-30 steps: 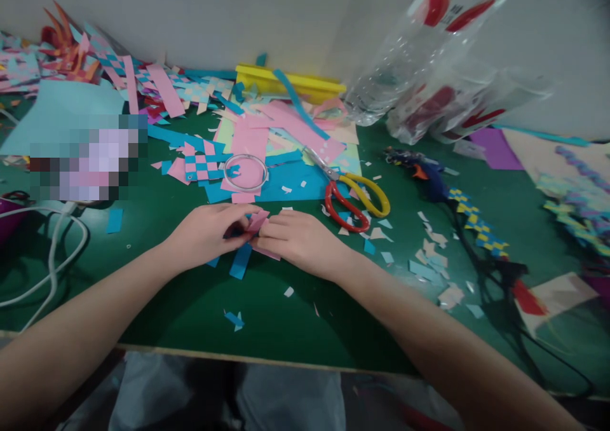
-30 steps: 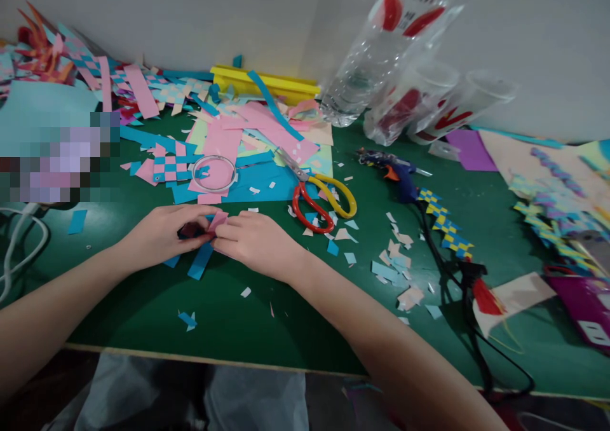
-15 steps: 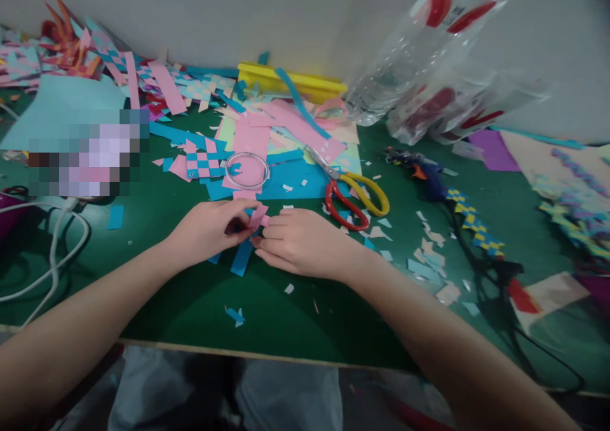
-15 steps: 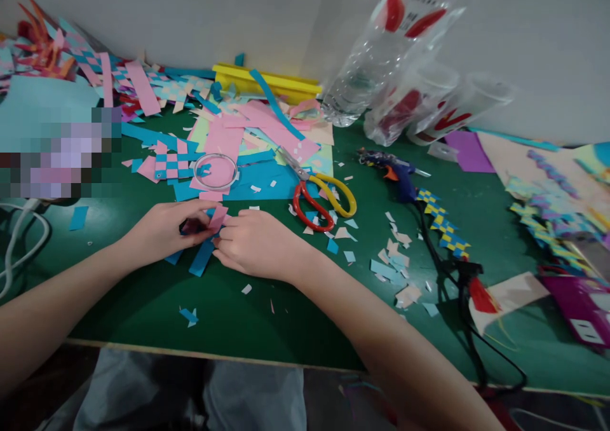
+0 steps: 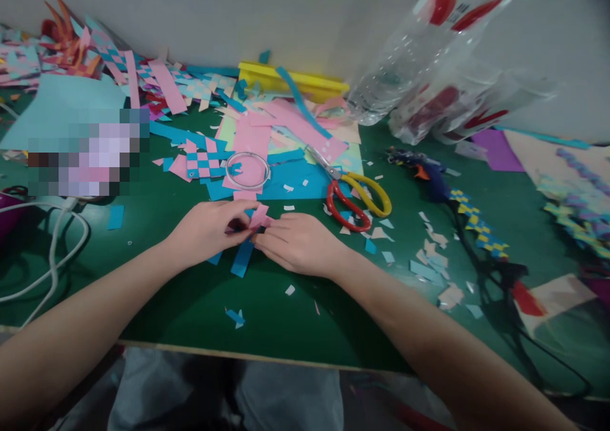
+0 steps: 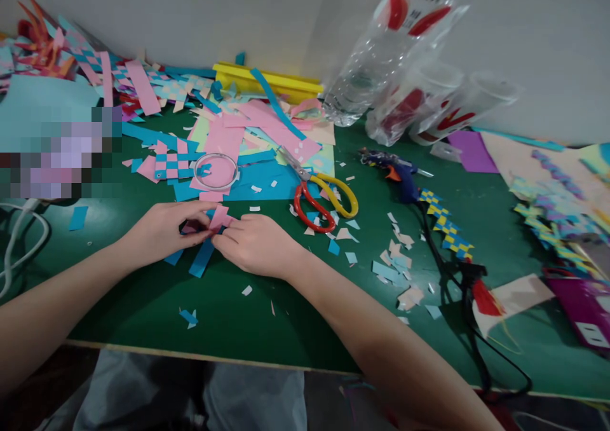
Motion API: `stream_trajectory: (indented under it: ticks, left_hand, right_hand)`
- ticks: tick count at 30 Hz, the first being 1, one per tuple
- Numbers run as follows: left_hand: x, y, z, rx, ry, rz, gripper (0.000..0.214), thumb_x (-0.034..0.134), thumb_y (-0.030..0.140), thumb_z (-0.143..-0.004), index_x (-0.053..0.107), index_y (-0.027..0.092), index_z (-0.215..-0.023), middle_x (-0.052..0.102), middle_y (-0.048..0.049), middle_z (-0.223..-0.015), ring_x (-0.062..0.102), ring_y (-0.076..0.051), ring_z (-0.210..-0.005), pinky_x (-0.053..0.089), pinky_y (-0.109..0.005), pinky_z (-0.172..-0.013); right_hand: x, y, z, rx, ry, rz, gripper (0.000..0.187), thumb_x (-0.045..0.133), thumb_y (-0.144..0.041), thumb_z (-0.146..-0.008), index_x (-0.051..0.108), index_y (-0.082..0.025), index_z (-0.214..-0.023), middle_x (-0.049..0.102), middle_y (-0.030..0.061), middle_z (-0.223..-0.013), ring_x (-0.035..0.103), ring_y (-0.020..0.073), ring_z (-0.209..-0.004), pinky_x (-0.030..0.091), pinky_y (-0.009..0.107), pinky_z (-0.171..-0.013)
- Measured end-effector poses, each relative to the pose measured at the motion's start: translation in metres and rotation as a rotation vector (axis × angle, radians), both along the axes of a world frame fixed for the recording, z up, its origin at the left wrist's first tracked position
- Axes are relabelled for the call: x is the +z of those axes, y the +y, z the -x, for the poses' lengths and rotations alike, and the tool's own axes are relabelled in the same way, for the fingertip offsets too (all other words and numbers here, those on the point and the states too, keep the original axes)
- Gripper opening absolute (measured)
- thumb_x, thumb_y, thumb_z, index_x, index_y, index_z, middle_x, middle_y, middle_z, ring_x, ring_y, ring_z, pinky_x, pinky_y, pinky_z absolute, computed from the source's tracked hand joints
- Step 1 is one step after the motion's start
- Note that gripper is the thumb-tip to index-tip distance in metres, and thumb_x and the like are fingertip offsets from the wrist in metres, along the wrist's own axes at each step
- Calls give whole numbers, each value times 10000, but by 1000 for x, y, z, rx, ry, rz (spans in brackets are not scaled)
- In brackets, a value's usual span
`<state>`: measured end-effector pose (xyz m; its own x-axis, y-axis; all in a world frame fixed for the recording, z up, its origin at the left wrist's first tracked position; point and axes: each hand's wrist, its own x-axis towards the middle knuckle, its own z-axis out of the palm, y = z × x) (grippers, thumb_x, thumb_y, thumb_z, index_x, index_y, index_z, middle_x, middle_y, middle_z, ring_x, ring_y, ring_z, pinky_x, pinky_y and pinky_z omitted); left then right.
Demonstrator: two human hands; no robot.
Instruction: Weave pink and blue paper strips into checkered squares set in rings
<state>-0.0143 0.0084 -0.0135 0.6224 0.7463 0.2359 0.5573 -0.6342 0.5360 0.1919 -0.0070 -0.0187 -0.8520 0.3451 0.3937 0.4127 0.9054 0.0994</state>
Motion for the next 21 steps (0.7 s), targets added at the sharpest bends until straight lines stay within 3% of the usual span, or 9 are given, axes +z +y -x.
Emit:
stream_trajectory:
  ticks: [6, 12, 17, 21]
  left_hand:
    - [1, 0, 1, -7, 15, 13, 333, 625, 220, -817, 587, 200, -1147, 719, 39, -805, 628, -111, -700, 438, -191, -621]
    - [1, 1, 2, -14, 15, 48, 368, 617, 251, -830, 567, 228, -1193, 720, 41, -844, 624, -107, -705, 438, -186, -628]
    - [2, 0, 1, -5, 13, 56, 339, 599, 264, -841, 579, 216, -1175, 722, 37, -834, 628, -110, -706, 446, -190, -635]
    - [2, 0, 1, 0, 14, 38, 349, 618, 250, -831, 578, 229, -1177, 721, 47, -838, 631, -108, -725, 442, -186, -632]
  right_hand:
    - [2, 2, -1, 25, 5, -16, 241, 436, -163, -933, 661, -155, -848, 619, -22, -572, 497, 106, -529, 265, 275, -533]
    - [1, 4, -10, -60, 181, 74, 269, 456, -281, -931, 672, -185, -802, 642, -24, -582, 530, 95, -526, 297, 263, -522]
    - [-3, 6, -10, 17, 152, 61, 209, 494, -273, -893, 682, -193, -852, 664, -40, -586, 530, 87, -504, 305, 267, -508]
    - [0, 6, -7, 56, 182, 38, 234, 522, -277, -880, 678, -192, -728, 635, -51, -532, 496, 83, -466, 302, 267, -492]
